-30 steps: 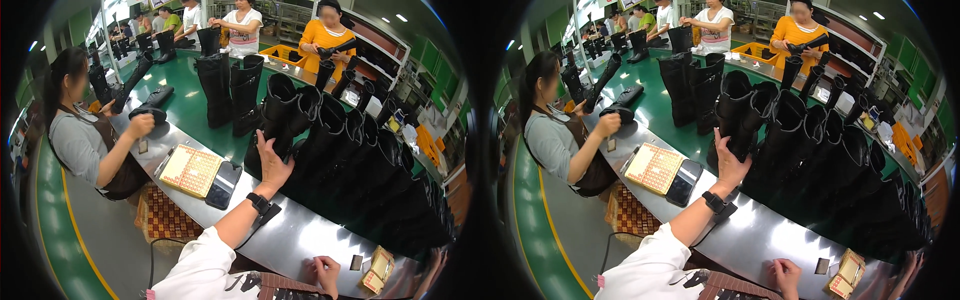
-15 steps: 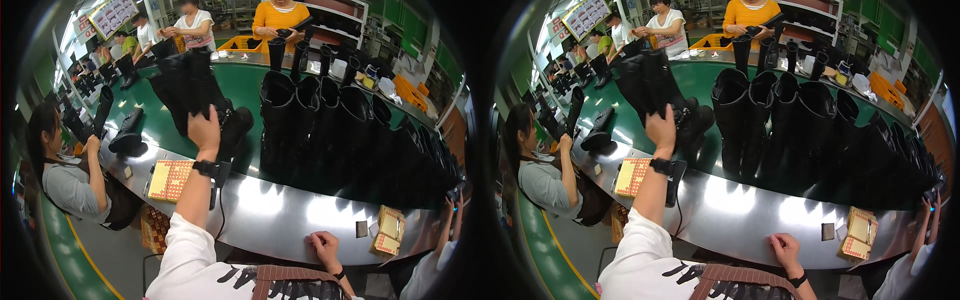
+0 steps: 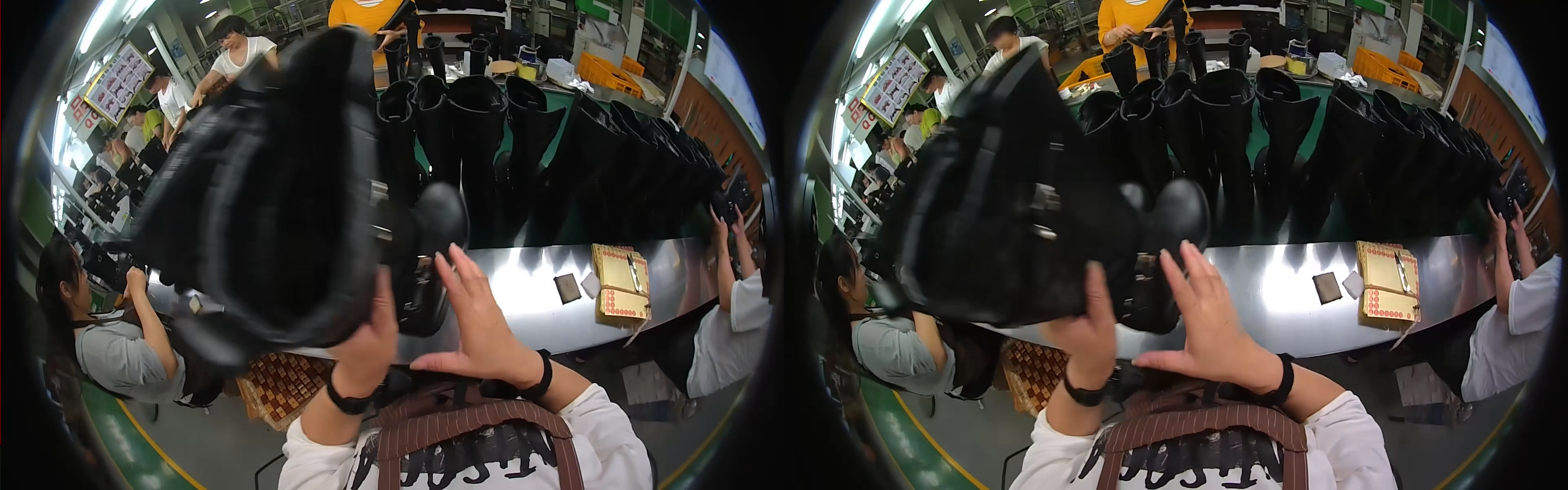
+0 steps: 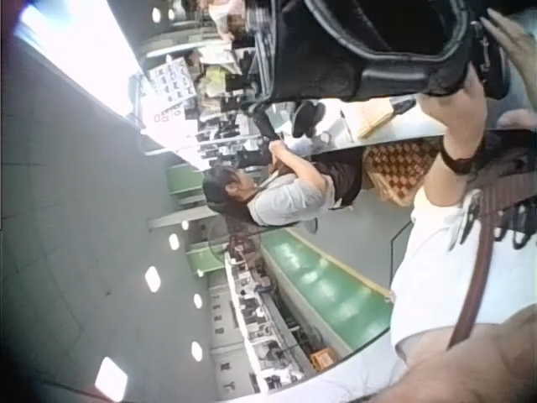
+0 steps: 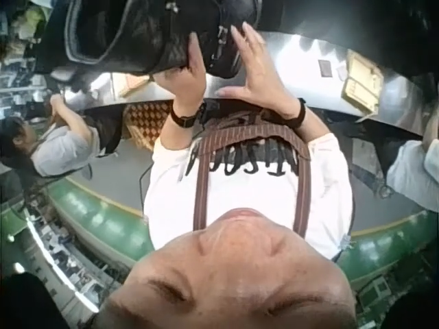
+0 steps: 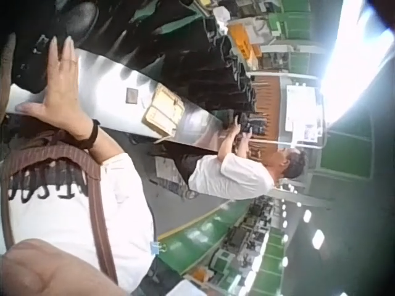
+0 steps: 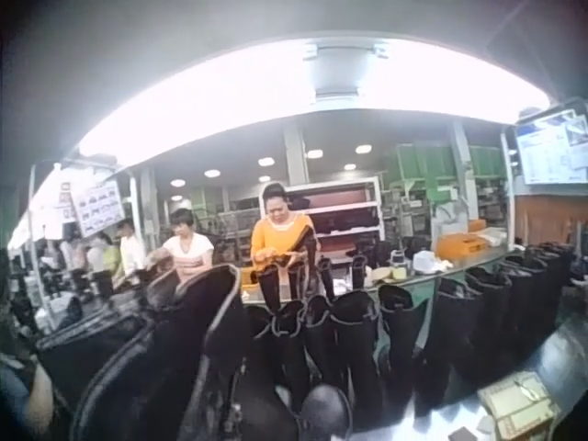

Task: The recorder is inspecting and cleaning black boots on an assembly line.

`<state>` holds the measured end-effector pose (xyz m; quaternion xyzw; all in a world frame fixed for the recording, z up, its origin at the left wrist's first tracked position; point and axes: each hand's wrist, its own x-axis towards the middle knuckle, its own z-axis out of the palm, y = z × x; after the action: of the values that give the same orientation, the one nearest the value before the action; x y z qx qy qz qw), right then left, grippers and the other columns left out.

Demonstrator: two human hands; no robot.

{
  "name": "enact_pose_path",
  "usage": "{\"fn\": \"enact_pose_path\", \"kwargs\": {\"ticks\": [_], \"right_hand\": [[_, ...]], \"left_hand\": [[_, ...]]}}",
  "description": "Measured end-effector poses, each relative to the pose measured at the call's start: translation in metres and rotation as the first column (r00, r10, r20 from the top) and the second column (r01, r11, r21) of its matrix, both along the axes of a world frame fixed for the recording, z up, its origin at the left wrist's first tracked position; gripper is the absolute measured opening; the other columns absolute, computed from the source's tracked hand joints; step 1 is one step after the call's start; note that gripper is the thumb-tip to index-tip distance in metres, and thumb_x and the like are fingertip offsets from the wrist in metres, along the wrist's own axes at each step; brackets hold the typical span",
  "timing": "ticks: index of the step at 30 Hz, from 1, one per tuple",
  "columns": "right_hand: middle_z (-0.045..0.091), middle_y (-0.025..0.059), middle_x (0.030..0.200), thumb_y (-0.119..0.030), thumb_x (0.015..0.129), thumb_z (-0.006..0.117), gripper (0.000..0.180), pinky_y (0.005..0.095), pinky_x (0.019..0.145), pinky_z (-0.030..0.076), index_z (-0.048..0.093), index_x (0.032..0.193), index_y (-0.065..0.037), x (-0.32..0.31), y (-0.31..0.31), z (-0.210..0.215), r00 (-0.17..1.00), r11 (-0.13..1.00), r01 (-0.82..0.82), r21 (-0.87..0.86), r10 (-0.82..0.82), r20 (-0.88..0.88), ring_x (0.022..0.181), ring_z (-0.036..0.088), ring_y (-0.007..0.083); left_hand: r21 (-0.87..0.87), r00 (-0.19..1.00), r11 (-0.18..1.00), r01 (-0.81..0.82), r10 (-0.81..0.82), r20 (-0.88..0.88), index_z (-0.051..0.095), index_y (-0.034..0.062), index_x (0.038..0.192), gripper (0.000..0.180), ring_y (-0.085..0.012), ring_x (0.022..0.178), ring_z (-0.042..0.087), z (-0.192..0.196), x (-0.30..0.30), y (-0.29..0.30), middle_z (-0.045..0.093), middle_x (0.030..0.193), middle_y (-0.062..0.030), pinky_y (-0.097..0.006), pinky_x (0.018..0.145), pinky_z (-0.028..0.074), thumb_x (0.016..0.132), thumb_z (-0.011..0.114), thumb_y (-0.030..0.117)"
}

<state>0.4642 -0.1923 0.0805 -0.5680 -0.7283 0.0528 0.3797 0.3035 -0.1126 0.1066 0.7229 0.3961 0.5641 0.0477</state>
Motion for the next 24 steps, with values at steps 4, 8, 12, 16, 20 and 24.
{"fn": "enact_pose_path", "kwargs": {"ticks": [4, 8, 12, 16, 20, 24], "right_hand": [[0.037, 0.0326, 0.138, -0.046, 0.065, 0.083, 0.109, 0.0493, 0.105, 0.034, 0.027, 0.141, 0.007, 0.025, 0.003, -0.044, 0.996, 0.995, -0.042, -0.09, 0.035, -0.081, 0.127, 0.039, 0.0471], [0.043, 0.0288, 0.132, -0.034, 0.069, 0.082, 0.096, 0.0469, 0.103, 0.037, 0.03, 0.138, 0.008, 0.025, 0.008, -0.101, 0.933, 0.951, 0.274, -0.144, -0.299, -0.201, 0.123, 0.043, 0.044], [0.044, 0.0279, 0.134, -0.017, 0.072, 0.073, 0.083, 0.045, 0.104, 0.037, 0.032, 0.139, 0.006, 0.026, 0.01, -0.123, 0.882, 0.931, 0.336, -0.14, -0.363, -0.3, 0.124, 0.043, 0.0428], [0.05, 0.0247, 0.131, -0.017, 0.073, 0.072, 0.074, 0.0432, 0.103, 0.038, 0.041, 0.137, 0.004, 0.037, 0.007, -0.116, 0.85, 0.919, 0.377, -0.117, -0.393, -0.35, 0.123, 0.047, 0.0401], [0.059, 0.0217, 0.12, -0.019, 0.079, 0.071, 0.059, 0.0394, 0.094, 0.045, 0.049, 0.129, 0.002, 0.047, 0.003, -0.112, 0.825, 0.893, 0.428, -0.138, -0.449, -0.343, 0.11, 0.058, 0.0364], [0.066, 0.0193, 0.098, -0.012, 0.083, 0.067, 0.034, 0.0368, 0.081, 0.05, 0.059, 0.115, 0.001, 0.067, -0.017, -0.113, 0.717, 0.899, 0.425, -0.108, -0.407, -0.566, 0.09, 0.065, 0.0341]], "left_hand": [[-0.164, 0.889, 0.919, 0.358, -0.39, -0.242, 0.055, -0.0006, 0.13, 0.065, -0.0473, 0.118, 0.049, -0.047, 0.013, -0.018, 0.046, 0.132, -0.0309, -0.045, 0.095, 0.044, 0.081, 0.067, 0.041], [-0.05, 0.879, 0.965, 0.258, -0.256, -0.402, 0.057, 0.0178, 0.133, 0.055, -0.0362, 0.098, 0.054, -0.086, 0.017, -0.005, 0.051, 0.111, -0.02, -0.04, 0.077, 0.049, 0.08, 0.071, 0.022], [0.077, 0.893, 0.964, 0.253, -0.202, -0.403, 0.062, 0.0184, 0.127, 0.054, -0.036, 0.099, 0.054, -0.116, 0.012, 0.003, 0.049, 0.112, -0.0201, -0.038, 0.076, 0.05, 0.075, 0.075, 0.012], [0.338, 0.982, 0.922, 0.189, -0.176, -0.069, 0.047, 0.0108, 0.138, 0.074, -0.0438, 0.111, 0.049, -0.101, 0.016, 0.007, 0.04, 0.124, -0.0262, -0.049, 0.087, 0.047, 0.072, 0.083, 0.016], [0.638, 0.981, 0.768, 0.056, -0.16, 0.107, 0.023, -0.002, 0.145, 0.108, -0.0445, 0.125, 0.039, -0.027, 0.011, 0.014, 0.033, 0.136, -0.0282, -0.057, 0.106, 0.03, 0.065, 0.088, 0.031], [0.214, 0.968, 0.967, 0.137, -0.085, -0.238, 0.043, -0.0008, 0.127, 0.082, -0.0305, 0.113, 0.05, 0.052, -0.001, 0.002, 0.054, 0.118, -0.0158, -0.052, 0.105, 0.033, 0.065, 0.086, 0.029]]}}
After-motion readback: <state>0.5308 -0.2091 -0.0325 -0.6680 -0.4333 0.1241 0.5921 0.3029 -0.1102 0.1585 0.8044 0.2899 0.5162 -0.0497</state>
